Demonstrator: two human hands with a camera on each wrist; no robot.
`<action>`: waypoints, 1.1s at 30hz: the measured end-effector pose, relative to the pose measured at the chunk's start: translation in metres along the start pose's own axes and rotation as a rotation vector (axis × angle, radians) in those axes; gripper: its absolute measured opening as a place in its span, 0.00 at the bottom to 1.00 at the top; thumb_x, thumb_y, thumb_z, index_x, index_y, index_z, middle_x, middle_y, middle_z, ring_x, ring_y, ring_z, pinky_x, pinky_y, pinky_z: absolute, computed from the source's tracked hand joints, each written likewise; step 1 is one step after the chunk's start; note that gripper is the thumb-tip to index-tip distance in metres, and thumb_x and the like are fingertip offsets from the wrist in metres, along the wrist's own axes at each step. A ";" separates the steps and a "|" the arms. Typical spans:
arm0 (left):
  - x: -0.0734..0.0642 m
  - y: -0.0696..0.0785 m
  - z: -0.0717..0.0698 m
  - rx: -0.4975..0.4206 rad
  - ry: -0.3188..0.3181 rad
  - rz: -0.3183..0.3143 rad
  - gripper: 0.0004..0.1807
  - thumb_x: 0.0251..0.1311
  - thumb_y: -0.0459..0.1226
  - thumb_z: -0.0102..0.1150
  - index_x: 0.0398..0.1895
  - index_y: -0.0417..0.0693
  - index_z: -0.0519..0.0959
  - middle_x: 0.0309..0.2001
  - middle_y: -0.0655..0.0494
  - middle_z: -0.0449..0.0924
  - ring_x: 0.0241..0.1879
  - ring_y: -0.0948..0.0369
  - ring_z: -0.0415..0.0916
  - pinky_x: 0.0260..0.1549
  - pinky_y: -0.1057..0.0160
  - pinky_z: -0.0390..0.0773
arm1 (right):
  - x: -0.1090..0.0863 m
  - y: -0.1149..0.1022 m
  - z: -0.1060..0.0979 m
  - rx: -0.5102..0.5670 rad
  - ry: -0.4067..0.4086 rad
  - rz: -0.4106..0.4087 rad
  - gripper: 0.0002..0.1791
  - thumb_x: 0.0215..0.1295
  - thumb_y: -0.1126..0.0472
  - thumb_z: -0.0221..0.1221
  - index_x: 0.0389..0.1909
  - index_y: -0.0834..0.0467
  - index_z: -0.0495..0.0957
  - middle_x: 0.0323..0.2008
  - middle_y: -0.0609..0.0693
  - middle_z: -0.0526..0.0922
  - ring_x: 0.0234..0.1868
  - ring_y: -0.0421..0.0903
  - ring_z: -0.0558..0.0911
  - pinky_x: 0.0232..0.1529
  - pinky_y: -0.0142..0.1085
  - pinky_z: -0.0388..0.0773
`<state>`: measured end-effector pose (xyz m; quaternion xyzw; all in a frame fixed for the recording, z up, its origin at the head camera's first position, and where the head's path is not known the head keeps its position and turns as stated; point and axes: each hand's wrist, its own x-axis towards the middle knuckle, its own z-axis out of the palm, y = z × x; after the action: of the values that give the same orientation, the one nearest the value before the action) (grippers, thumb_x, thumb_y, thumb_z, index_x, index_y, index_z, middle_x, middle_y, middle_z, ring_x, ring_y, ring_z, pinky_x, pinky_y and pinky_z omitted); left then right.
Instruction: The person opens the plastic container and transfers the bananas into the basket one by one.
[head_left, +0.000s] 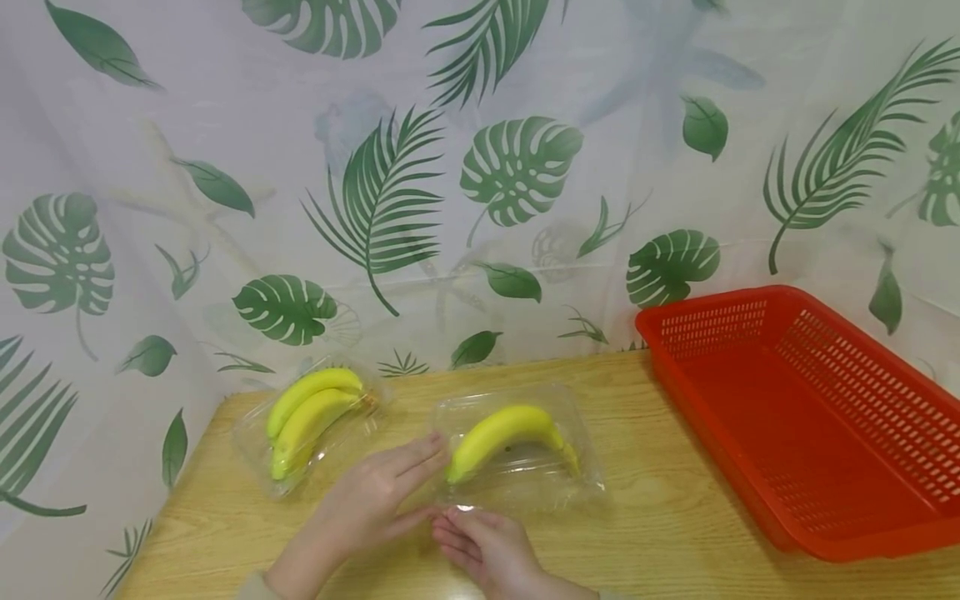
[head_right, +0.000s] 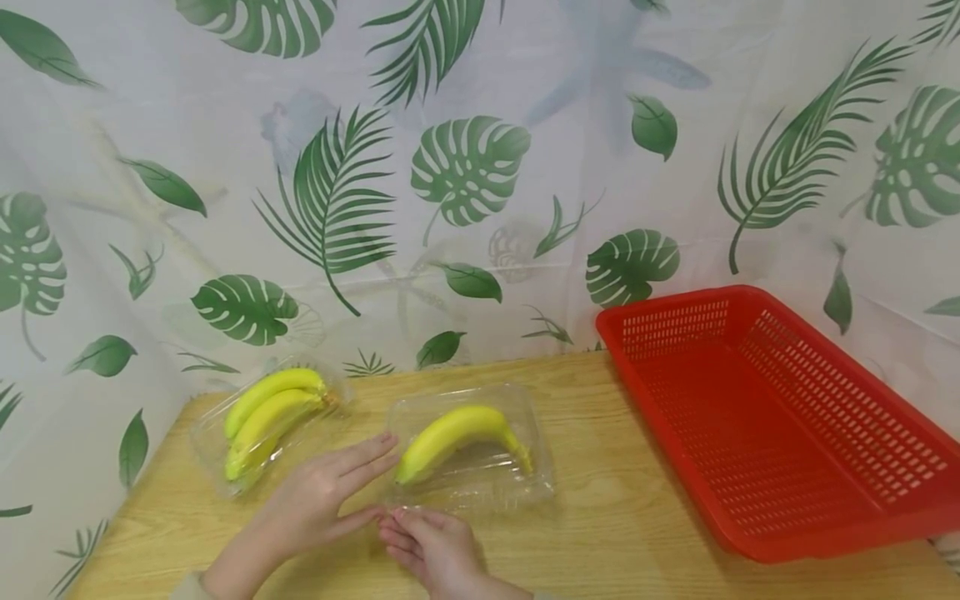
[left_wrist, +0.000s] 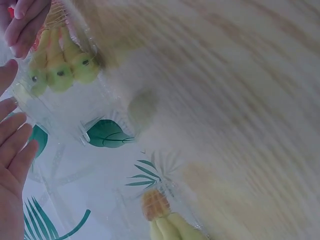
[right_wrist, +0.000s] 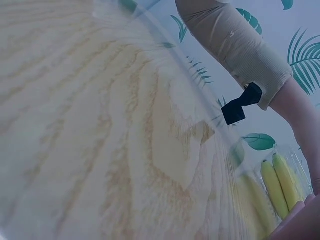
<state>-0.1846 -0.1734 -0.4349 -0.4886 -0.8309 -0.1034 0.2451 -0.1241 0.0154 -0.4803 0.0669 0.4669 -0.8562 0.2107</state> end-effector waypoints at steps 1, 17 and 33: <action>0.000 0.000 0.000 0.003 -0.012 -0.010 0.35 0.47 0.46 0.70 0.61 0.46 0.72 0.64 0.51 0.70 0.60 0.57 0.72 0.56 0.59 0.75 | 0.000 0.000 0.000 -0.005 0.000 -0.003 0.18 0.64 0.60 0.58 0.49 0.69 0.76 0.38 0.51 0.86 0.40 0.41 0.85 0.50 0.37 0.81; 0.010 -0.002 0.001 0.033 0.007 0.072 0.29 0.41 0.44 0.71 0.50 0.43 0.81 0.53 0.48 0.79 0.50 0.57 0.80 0.44 0.64 0.82 | 0.000 0.004 0.000 -0.021 -0.014 -0.026 0.19 0.66 0.60 0.57 0.50 0.71 0.75 0.41 0.54 0.85 0.42 0.43 0.85 0.52 0.39 0.79; 0.012 -0.001 0.000 0.008 0.001 0.074 0.25 0.42 0.43 0.70 0.47 0.43 0.82 0.50 0.47 0.81 0.48 0.57 0.81 0.41 0.65 0.82 | -0.001 0.002 0.005 -0.018 0.001 -0.013 0.17 0.65 0.58 0.58 0.48 0.67 0.77 0.37 0.49 0.86 0.40 0.40 0.84 0.52 0.36 0.79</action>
<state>-0.1905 -0.1651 -0.4282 -0.5179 -0.8126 -0.0914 0.2511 -0.1218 0.0109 -0.4792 0.0624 0.4752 -0.8532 0.2056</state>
